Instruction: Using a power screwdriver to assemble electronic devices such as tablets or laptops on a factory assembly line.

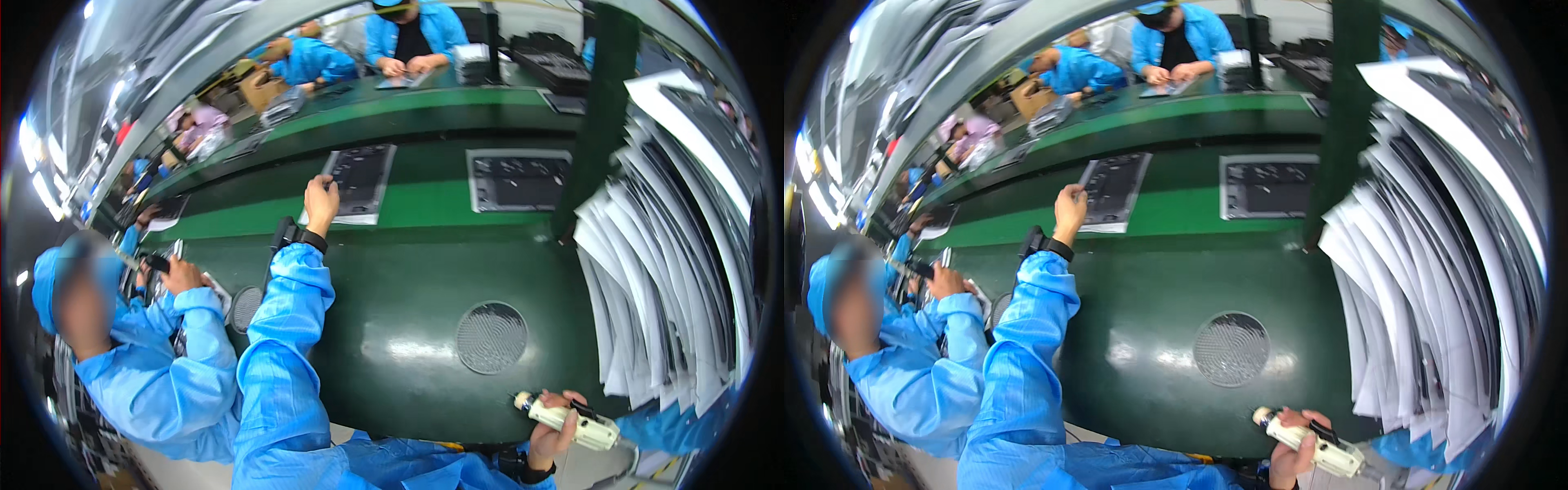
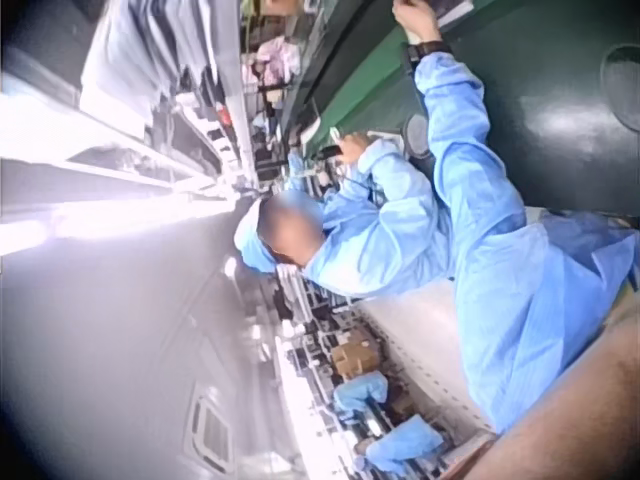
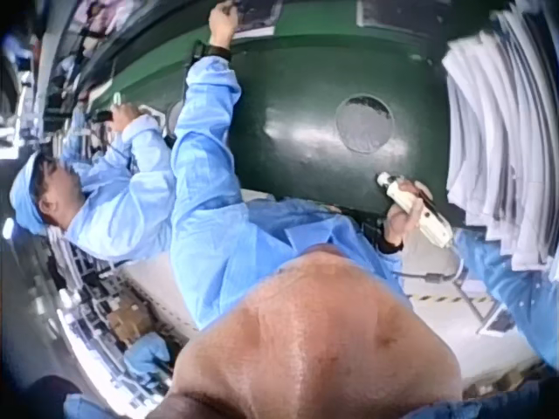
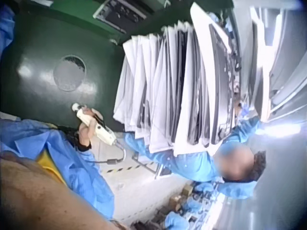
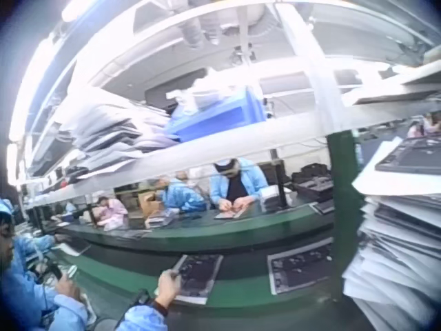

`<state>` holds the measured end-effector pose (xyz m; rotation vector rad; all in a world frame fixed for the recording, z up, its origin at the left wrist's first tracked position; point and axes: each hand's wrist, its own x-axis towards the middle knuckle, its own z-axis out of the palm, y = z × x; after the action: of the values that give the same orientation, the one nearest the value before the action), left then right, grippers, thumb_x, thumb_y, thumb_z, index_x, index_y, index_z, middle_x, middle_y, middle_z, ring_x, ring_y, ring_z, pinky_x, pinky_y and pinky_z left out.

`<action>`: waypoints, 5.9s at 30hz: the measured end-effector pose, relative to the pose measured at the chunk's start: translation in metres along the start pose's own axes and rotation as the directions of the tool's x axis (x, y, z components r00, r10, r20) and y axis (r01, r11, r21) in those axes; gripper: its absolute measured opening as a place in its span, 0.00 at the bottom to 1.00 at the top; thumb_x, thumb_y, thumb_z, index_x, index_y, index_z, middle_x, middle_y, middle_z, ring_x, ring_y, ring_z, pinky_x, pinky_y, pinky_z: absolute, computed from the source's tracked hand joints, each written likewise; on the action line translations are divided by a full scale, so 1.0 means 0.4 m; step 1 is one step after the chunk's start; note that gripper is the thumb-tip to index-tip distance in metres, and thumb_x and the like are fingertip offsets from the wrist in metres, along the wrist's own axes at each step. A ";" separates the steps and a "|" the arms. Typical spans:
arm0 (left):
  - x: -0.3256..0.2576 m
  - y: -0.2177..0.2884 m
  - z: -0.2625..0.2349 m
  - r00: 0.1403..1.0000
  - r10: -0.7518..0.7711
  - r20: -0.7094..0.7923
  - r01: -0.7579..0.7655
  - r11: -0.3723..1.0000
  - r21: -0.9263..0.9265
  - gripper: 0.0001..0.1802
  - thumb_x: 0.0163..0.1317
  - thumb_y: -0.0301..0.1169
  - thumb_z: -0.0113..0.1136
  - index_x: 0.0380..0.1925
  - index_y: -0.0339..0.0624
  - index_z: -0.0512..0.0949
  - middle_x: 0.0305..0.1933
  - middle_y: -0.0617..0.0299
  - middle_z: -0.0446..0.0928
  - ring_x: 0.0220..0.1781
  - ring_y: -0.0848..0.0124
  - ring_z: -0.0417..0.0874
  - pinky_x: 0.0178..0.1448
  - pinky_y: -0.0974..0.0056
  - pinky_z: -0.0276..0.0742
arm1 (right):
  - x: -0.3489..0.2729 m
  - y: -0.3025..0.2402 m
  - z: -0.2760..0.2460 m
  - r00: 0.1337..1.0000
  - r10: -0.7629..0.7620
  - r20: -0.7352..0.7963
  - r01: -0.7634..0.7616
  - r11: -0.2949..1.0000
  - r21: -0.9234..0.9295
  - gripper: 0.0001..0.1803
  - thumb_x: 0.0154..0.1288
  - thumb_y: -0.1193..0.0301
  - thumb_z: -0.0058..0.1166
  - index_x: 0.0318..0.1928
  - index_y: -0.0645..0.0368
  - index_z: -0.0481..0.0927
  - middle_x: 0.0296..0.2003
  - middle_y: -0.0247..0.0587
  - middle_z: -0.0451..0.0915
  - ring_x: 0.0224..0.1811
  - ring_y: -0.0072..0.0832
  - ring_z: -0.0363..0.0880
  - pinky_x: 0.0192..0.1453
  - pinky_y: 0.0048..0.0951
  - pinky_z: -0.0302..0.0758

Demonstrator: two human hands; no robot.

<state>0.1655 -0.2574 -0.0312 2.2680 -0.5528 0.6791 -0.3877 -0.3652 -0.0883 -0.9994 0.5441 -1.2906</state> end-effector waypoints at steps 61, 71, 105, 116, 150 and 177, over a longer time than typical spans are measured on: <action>-0.764 0.188 -0.580 0.363 -0.543 0.757 0.932 0.206 -0.299 0.14 0.69 0.37 0.45 0.45 0.39 0.70 0.38 0.58 0.80 0.33 0.70 0.84 0.36 0.68 0.83 | 0.018 -0.007 0.001 0.990 0.023 0.142 -0.025 1.000 0.012 0.21 0.64 0.59 0.39 0.48 0.62 0.68 0.28 0.44 0.74 0.38 0.37 0.75 0.54 0.47 0.66; -0.873 0.285 -0.674 -0.129 -0.130 0.983 0.982 0.123 0.145 0.19 0.68 0.38 0.48 0.43 0.29 0.74 0.40 0.48 0.80 0.39 0.67 0.84 0.45 0.68 0.80 | 0.021 -0.012 -0.011 0.987 0.033 0.157 -0.038 0.999 0.024 0.21 0.65 0.60 0.37 0.47 0.65 0.69 0.29 0.45 0.75 0.38 0.38 0.75 0.55 0.48 0.66; -0.432 0.155 -0.290 0.630 0.392 0.670 -0.028 0.874 -0.485 0.13 0.40 0.23 0.68 0.27 0.36 0.74 0.29 0.61 0.71 0.35 0.66 0.69 0.41 0.66 0.65 | 0.224 0.024 0.410 0.917 0.035 0.398 -0.006 0.997 -0.076 0.11 0.58 0.68 0.51 0.33 0.66 0.74 0.15 0.34 0.67 0.18 0.23 0.67 0.29 0.28 0.71; -0.442 0.166 -0.289 0.645 0.344 0.682 -0.014 0.898 -0.439 0.13 0.41 0.24 0.68 0.27 0.36 0.75 0.28 0.62 0.69 0.34 0.67 0.66 0.40 0.67 0.61 | 0.244 0.056 0.396 0.932 0.088 0.352 -0.087 0.996 -0.017 0.13 0.56 0.71 0.53 0.36 0.71 0.74 0.15 0.36 0.69 0.16 0.23 0.67 0.25 0.27 0.72; -0.443 0.138 -0.295 0.605 0.362 0.709 0.032 0.879 -0.476 0.12 0.45 0.24 0.66 0.30 0.34 0.76 0.32 0.61 0.71 0.39 0.65 0.69 0.43 0.65 0.66 | 0.229 0.073 0.399 0.940 0.044 0.338 -0.024 0.998 -0.064 0.13 0.57 0.69 0.53 0.34 0.70 0.74 0.13 0.36 0.67 0.15 0.23 0.67 0.26 0.29 0.73; -0.470 0.128 -0.285 0.716 0.393 0.577 -0.069 0.862 -0.502 0.09 0.45 0.25 0.64 0.28 0.39 0.75 0.33 0.59 0.72 0.41 0.60 0.71 0.45 0.58 0.63 | 0.080 0.161 0.687 0.647 0.141 0.749 -0.163 0.986 -0.045 0.17 0.60 0.69 0.49 0.39 0.75 0.72 0.15 0.38 0.69 0.17 0.23 0.67 0.28 0.29 0.73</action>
<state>-0.0434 -0.1737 -0.0489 1.9471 -1.2299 -0.1984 -0.1223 -0.3149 -0.0001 -1.3241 -0.0472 -0.6205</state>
